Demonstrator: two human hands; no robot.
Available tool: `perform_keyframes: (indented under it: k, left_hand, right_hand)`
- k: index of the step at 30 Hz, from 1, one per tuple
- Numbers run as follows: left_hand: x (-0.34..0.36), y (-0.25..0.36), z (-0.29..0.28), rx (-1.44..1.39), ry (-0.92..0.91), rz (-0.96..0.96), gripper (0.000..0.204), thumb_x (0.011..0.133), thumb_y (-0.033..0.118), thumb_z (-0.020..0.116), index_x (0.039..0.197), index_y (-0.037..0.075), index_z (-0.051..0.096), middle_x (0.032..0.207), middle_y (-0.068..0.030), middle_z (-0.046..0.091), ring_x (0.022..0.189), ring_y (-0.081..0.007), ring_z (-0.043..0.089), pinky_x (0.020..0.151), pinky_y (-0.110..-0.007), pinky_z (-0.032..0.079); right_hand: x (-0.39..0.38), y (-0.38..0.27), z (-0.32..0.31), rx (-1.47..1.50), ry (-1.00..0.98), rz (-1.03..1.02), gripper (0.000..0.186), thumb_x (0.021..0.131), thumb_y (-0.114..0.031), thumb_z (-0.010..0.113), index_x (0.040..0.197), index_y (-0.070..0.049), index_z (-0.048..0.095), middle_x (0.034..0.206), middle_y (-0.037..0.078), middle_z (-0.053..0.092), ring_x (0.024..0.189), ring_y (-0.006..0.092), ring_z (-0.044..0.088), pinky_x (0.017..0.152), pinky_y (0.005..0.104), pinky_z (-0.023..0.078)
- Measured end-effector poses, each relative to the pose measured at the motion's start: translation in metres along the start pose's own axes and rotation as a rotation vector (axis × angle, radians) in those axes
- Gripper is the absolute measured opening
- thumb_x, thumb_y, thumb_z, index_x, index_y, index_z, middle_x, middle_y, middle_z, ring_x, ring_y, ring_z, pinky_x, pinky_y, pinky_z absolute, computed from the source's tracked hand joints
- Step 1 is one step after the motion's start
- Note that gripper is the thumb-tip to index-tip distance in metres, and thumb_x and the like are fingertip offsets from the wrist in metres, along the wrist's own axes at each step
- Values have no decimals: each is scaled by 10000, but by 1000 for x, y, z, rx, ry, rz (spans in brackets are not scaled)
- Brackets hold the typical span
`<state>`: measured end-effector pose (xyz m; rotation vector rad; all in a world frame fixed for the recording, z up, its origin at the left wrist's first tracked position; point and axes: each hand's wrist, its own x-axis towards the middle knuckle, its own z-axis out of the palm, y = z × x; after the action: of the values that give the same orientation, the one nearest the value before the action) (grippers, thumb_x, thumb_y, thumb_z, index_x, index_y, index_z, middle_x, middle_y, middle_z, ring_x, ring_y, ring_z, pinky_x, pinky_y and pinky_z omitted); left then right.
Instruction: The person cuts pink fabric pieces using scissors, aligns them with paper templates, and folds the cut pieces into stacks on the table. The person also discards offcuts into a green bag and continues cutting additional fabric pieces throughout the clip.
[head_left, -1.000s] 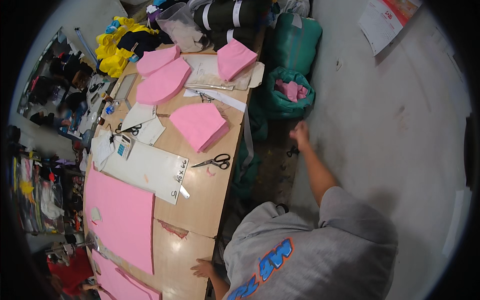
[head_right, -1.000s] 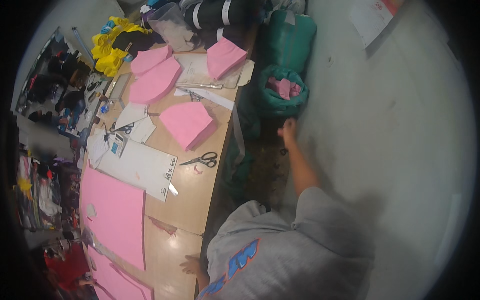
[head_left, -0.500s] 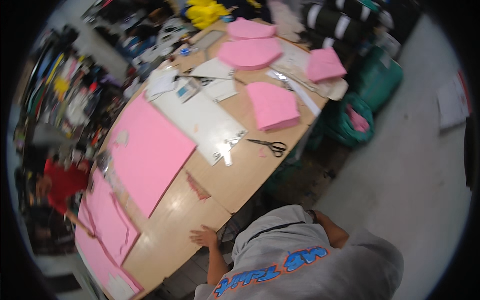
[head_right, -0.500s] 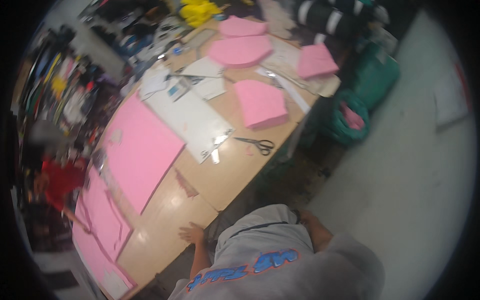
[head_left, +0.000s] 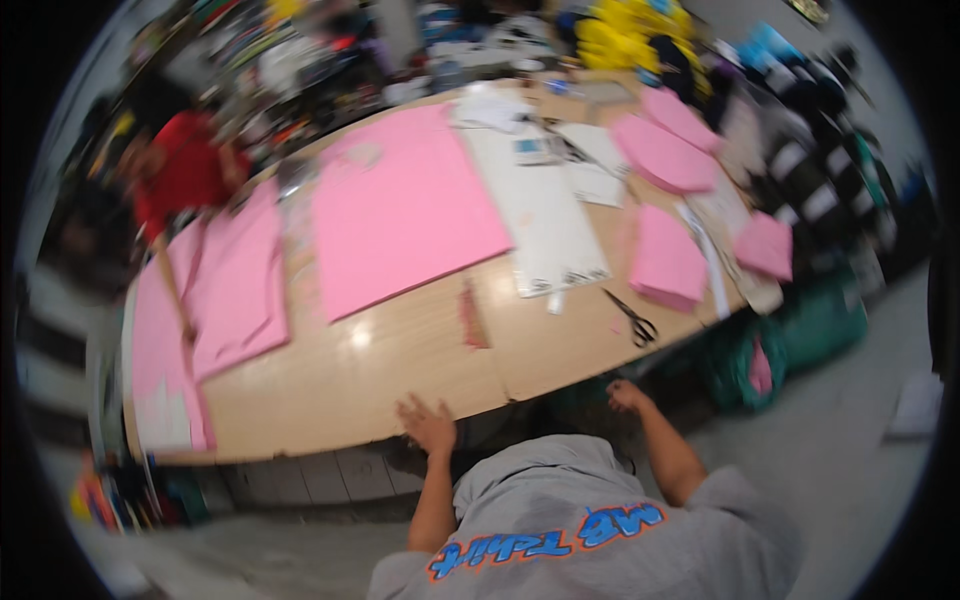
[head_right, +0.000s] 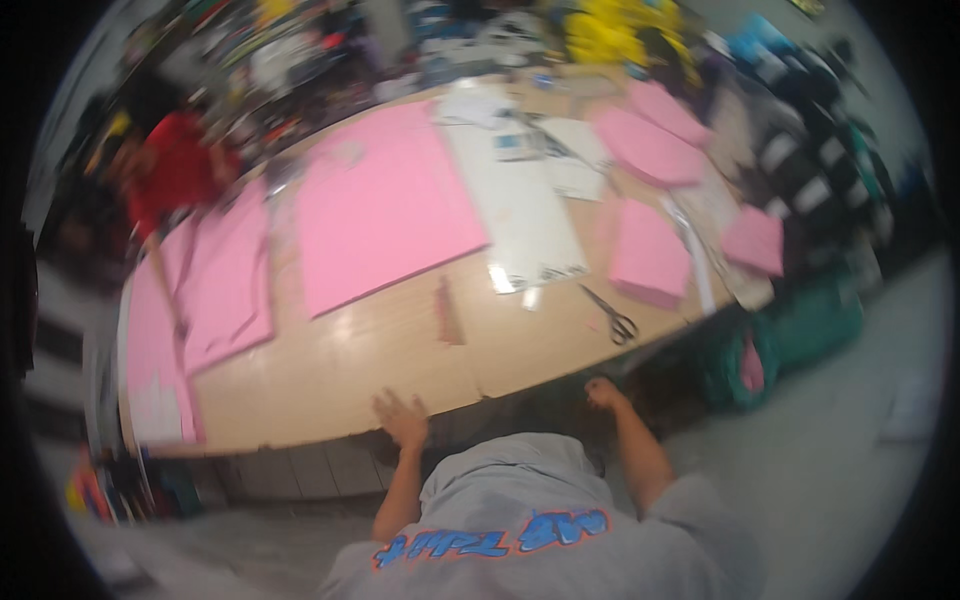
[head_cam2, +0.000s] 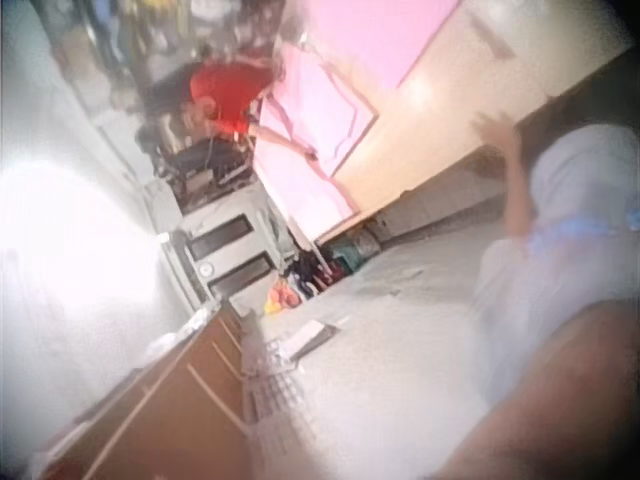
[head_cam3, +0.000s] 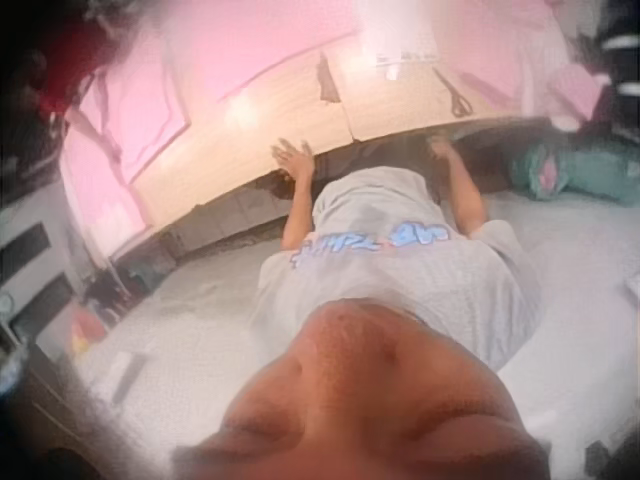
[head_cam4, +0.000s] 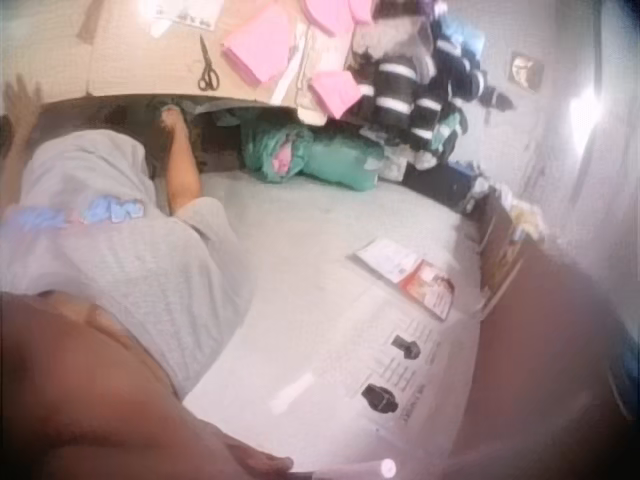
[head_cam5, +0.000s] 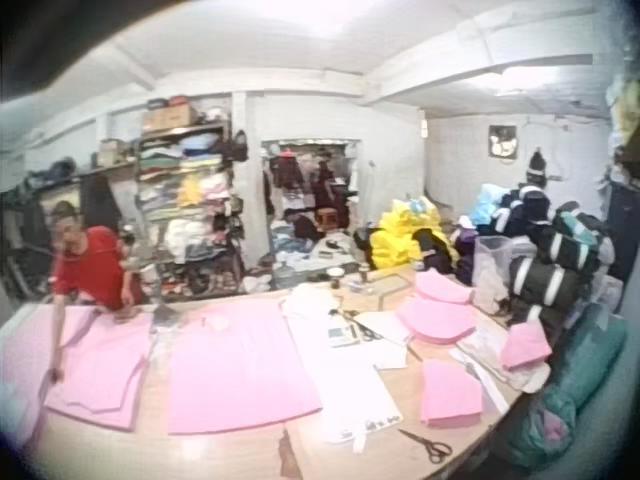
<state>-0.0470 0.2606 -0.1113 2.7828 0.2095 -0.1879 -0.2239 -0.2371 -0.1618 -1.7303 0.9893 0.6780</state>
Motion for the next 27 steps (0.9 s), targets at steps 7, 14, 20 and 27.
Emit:
perform_keyframes:
  k: [7,14,20,27]
  left_hand:
    - [10,-43,-38,-48,-112,211,920,1120,660,518,1833,168,208,1889,-251,105,1754,-428,74,1392,-621,96]
    - [40,-132,-77,54,-125,407,770,1146,645,478,1825,379,231,1918,-56,139,1761,-313,116,1400,-597,113]
    - [58,-186,-96,37,-144,441,768,1157,609,484,1831,350,223,1919,-64,135,1759,-332,117,1400,-599,120]
    - [64,-218,-114,86,-226,483,758,1172,581,468,1837,331,204,1924,-60,114,1763,-351,89,1400,-609,109]
  right_hand:
    - [1,-25,187,-242,-199,-351,346,1129,-255,626,1346,-15,750,1216,215,814,1085,308,793,898,450,634]
    - [-54,-55,256,-311,-124,-171,339,1127,-213,675,1368,16,738,1208,137,813,1099,249,742,971,393,602]
    - [-122,-133,262,-209,-239,-320,386,1119,-308,649,1308,2,782,1169,165,820,1064,266,776,949,434,608]
    - [-348,-371,59,340,526,-1073,491,1176,-426,528,1450,-43,670,1237,110,738,1104,212,703,994,416,553]
